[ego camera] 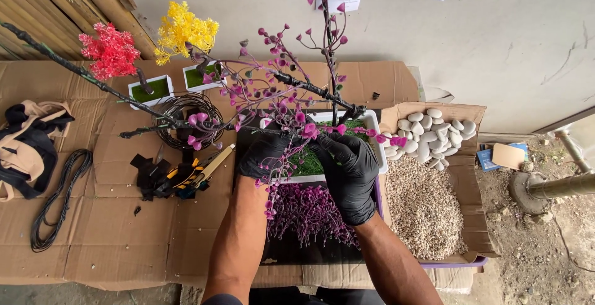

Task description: The person attaches purple artificial leaves to the branches of a small bonsai tree in a white rectangular pot. They pick up leaf clusters from a tray and carefully place them onto the branches, adjusting the arrangement by hand.

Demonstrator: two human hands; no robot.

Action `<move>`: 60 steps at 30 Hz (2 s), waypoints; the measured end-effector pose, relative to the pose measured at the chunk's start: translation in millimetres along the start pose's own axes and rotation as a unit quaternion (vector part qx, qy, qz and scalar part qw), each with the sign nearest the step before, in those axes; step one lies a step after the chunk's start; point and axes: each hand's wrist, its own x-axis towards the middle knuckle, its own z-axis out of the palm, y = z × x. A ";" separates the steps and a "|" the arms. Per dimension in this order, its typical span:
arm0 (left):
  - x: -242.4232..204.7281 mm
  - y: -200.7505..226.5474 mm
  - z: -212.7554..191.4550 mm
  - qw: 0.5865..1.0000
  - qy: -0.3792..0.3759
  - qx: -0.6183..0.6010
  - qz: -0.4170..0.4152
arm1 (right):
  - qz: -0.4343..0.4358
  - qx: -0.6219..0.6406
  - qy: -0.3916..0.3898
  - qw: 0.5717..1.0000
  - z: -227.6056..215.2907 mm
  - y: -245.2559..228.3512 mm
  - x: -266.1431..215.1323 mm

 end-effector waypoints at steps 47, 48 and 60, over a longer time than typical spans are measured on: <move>-1.6 -59.0 -18.5 0.941 -0.022 0.271 0.201 | 0.016 0.030 0.000 0.999 1.3 -0.3 2.9; -0.9 -60.2 -18.2 0.941 -0.022 0.272 0.201 | 0.016 0.031 0.000 0.999 1.5 0.6 2.5; -6.9 -69.4 -19.7 0.906 -0.027 0.339 0.252 | 0.013 0.055 0.011 0.998 2.9 4.1 1.4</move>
